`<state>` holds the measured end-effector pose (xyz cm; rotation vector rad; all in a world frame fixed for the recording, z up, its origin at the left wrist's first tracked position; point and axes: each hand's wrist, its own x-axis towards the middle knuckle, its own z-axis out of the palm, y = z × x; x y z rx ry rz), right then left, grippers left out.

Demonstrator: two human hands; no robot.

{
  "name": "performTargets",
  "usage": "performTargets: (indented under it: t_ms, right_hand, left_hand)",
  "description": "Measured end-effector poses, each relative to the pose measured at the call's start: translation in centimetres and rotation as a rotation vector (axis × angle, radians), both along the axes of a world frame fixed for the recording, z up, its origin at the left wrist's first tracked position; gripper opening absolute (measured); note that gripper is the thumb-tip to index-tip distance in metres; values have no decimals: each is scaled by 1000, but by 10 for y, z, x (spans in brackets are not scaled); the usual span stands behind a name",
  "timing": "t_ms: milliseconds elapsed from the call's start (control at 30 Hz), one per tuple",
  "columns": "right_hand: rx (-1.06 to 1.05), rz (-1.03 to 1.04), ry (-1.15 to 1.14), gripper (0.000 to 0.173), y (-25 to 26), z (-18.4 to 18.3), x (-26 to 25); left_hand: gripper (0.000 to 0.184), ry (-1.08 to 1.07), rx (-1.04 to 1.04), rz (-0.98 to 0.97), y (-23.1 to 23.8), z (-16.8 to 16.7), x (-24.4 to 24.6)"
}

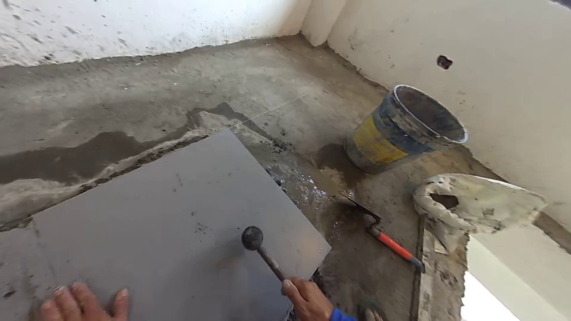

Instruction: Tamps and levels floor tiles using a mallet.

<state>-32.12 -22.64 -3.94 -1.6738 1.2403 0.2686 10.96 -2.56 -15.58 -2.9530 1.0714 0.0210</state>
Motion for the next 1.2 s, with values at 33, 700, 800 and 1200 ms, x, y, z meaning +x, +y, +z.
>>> performTargets:
  t_ms: [33, 700, 800, 1200]
  right_hand:
    - [-51, -15, -56, 60, -1, 3, 5]
    - [-233, 228, -135, 59, -144, -18, 92]
    - [-223, 234, -183, 56, -157, -14, 94]
    - [-36, 536, 44, 60, -181, 3, -5]
  left_hand:
    - [94, -10, -20, -43, -1, 1, 1]
    - [113, 206, 32, 12, -133, 14, -182]
    - [113, 207, 62, 21, -139, 16, -183]
    - [114, 28, -102, -68, -126, 0, -184]
